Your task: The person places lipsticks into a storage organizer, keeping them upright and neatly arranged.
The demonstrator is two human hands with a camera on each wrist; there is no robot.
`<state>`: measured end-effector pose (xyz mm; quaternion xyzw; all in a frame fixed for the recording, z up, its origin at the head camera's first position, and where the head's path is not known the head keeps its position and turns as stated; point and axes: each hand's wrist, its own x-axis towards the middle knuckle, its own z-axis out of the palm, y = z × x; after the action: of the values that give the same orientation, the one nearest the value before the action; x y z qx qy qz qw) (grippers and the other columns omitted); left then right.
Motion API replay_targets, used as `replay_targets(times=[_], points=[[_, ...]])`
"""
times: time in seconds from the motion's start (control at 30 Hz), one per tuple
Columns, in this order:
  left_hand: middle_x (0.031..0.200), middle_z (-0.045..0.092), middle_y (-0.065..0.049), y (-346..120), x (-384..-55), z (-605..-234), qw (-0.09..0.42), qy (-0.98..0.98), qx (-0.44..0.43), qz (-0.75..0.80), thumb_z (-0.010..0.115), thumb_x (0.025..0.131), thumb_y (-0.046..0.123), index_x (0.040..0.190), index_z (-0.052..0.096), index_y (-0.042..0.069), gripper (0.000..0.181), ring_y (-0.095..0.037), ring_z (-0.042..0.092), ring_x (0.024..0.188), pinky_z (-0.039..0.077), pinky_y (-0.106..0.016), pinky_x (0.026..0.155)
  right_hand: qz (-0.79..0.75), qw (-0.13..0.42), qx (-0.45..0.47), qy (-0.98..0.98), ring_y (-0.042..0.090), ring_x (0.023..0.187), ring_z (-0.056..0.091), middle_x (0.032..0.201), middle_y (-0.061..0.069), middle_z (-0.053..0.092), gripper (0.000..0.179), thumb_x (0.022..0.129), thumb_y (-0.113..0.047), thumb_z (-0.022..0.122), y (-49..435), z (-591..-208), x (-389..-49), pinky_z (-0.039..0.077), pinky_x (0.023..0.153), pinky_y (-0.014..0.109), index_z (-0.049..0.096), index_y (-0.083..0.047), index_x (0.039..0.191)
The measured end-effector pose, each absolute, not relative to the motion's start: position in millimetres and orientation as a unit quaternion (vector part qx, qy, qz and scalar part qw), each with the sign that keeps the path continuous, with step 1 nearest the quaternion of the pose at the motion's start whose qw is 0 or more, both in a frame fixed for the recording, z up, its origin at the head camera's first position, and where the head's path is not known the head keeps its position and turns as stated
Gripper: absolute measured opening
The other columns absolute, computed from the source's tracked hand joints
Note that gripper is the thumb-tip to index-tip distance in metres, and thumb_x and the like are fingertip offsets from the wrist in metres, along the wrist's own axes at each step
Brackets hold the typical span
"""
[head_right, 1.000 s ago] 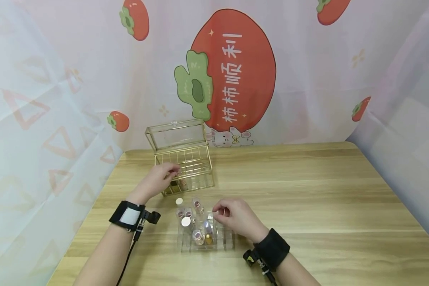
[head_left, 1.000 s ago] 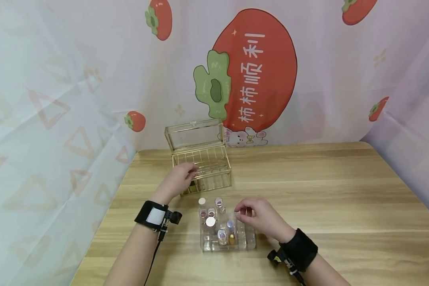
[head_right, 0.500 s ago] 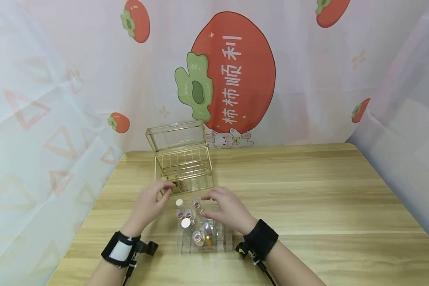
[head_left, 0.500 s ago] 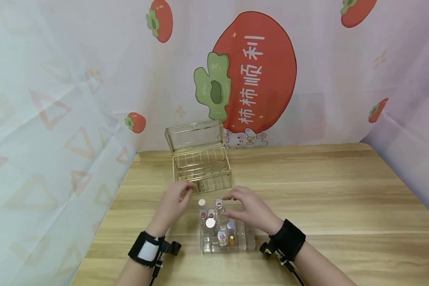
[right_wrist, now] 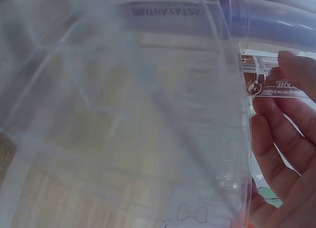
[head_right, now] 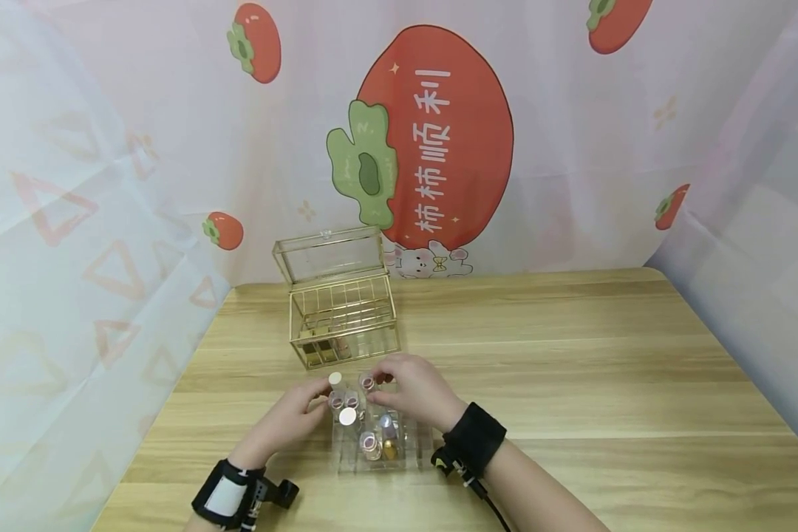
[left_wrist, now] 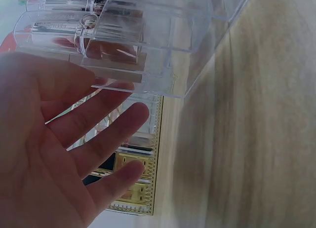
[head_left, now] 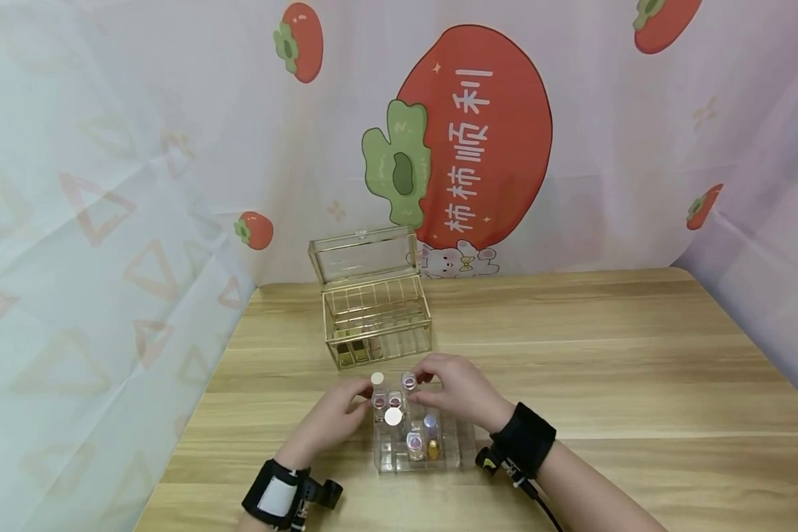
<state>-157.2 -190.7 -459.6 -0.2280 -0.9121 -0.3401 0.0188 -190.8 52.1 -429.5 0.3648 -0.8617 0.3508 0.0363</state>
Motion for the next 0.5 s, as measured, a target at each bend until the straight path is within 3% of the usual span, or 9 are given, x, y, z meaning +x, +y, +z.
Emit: replay_targets(times=[0.3, 0.5], points=[[0.095, 0.068, -0.007, -188, -160, -452, 0.029, -0.927, -0.219, -0.303, 0.058, 0.088, 0.004, 0.101, 0.064, 0.008, 0.015, -0.019, 0.06, 0.091, 0.055, -0.043, 0.081, 0.384, 0.066, 0.374, -0.842, 0.005, 0.082, 0.059, 0.089, -0.006, 0.07, 0.021, 0.08, -0.024, 0.075, 54, -416, -194, 0.056, 0.073, 0.028, 0.072, -0.013, 0.098], [0.109, 0.068, -0.008, -188, -166, -427, 0.063, -0.908, -0.201, -0.362, 0.056, 0.09, -0.001, 0.115, 0.064, 0.004, 0.026, -0.017, 0.059, 0.1, 0.053, -0.044, 0.088, 0.431, 0.084, 0.365, -0.821, 0.005, 0.083, 0.059, 0.089, -0.006, 0.071, 0.018, 0.081, -0.024, 0.074, 60, -404, -190, 0.055, 0.067, 0.033, 0.072, -0.016, 0.097]])
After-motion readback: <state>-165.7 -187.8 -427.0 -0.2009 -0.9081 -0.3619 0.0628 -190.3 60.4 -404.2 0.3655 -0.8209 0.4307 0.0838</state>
